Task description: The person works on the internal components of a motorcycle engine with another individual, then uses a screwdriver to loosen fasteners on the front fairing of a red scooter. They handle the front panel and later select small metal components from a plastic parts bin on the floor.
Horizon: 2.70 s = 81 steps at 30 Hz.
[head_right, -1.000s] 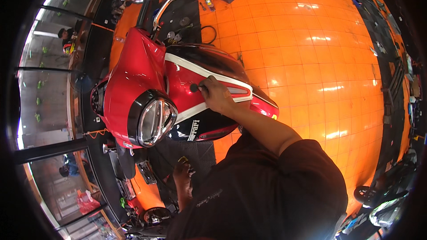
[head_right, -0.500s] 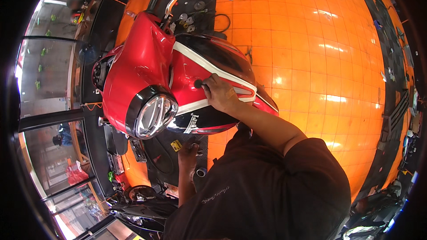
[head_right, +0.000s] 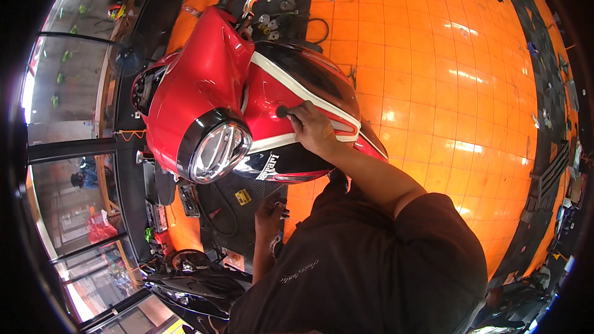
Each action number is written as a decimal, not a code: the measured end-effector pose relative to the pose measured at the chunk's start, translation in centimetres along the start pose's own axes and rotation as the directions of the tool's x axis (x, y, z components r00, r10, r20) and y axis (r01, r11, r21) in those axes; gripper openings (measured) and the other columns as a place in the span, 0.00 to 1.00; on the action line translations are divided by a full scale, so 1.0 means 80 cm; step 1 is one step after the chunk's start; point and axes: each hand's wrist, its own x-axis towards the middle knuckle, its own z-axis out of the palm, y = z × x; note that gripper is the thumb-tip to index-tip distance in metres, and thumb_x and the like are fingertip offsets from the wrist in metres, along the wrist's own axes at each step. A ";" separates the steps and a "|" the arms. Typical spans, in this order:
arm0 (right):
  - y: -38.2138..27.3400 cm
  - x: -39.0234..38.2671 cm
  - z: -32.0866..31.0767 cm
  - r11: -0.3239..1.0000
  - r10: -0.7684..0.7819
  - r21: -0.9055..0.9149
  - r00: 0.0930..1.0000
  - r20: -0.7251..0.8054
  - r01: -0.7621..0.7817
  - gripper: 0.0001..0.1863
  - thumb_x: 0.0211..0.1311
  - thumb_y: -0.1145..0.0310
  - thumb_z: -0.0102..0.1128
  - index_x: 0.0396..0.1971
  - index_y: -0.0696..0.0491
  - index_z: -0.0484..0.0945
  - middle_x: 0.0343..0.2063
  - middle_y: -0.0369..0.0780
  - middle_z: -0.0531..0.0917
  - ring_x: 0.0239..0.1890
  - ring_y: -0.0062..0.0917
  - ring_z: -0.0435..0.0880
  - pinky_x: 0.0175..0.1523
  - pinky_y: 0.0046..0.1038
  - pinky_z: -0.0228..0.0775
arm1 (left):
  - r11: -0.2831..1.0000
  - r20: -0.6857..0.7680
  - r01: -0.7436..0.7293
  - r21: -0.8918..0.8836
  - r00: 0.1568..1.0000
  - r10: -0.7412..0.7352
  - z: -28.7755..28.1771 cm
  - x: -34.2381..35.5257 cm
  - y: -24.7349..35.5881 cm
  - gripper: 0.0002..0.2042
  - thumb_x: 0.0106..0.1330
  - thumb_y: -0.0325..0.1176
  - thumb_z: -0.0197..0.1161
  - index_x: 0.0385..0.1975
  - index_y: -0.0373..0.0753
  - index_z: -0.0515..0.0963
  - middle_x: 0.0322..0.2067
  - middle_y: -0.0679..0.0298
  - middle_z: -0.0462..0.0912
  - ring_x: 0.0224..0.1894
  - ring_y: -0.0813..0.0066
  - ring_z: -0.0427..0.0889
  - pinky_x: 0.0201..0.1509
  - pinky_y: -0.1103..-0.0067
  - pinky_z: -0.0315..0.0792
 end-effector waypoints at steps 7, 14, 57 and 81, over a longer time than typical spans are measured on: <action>-0.002 0.001 -0.001 1.000 0.001 -0.004 1.000 -0.014 -0.001 0.07 0.58 0.74 0.63 0.37 0.54 0.78 0.32 0.42 0.77 0.30 0.38 0.81 0.33 0.35 0.73 | 0.999 -0.037 -0.029 0.015 0.999 0.030 -0.006 0.002 -0.005 0.16 0.68 0.25 0.56 0.54 0.29 0.71 0.40 0.57 0.82 0.33 0.75 0.82 0.37 0.79 0.78; -0.003 0.000 -0.002 1.000 0.019 0.008 1.000 0.003 -0.019 0.07 0.59 0.73 0.63 0.38 0.55 0.78 0.33 0.42 0.77 0.31 0.37 0.82 0.34 0.34 0.74 | 0.997 -0.041 -0.002 -0.072 0.999 -0.001 -0.007 -0.006 0.003 0.16 0.68 0.25 0.56 0.54 0.29 0.71 0.41 0.56 0.83 0.33 0.74 0.82 0.37 0.79 0.78; -0.008 0.022 -0.039 0.422 0.444 0.656 0.774 0.452 -0.626 0.16 0.59 0.77 0.62 0.47 0.63 0.74 0.39 0.41 0.81 0.43 0.25 0.81 0.52 0.26 0.73 | 0.934 -0.040 -0.357 -0.011 0.933 0.357 0.028 0.054 0.090 0.20 0.69 0.31 0.58 0.59 0.33 0.69 0.51 0.55 0.79 0.51 0.73 0.79 0.54 0.78 0.72; 0.007 0.022 -0.013 0.727 0.200 0.557 0.899 0.389 -0.402 0.19 0.62 0.80 0.60 0.53 0.57 0.73 0.43 0.40 0.81 0.40 0.21 0.80 0.43 0.27 0.76 | 0.993 -0.233 -0.064 -0.101 0.972 0.039 0.031 0.011 -0.119 0.15 0.64 0.33 0.58 0.48 0.35 0.77 0.41 0.51 0.83 0.44 0.56 0.84 0.48 0.71 0.75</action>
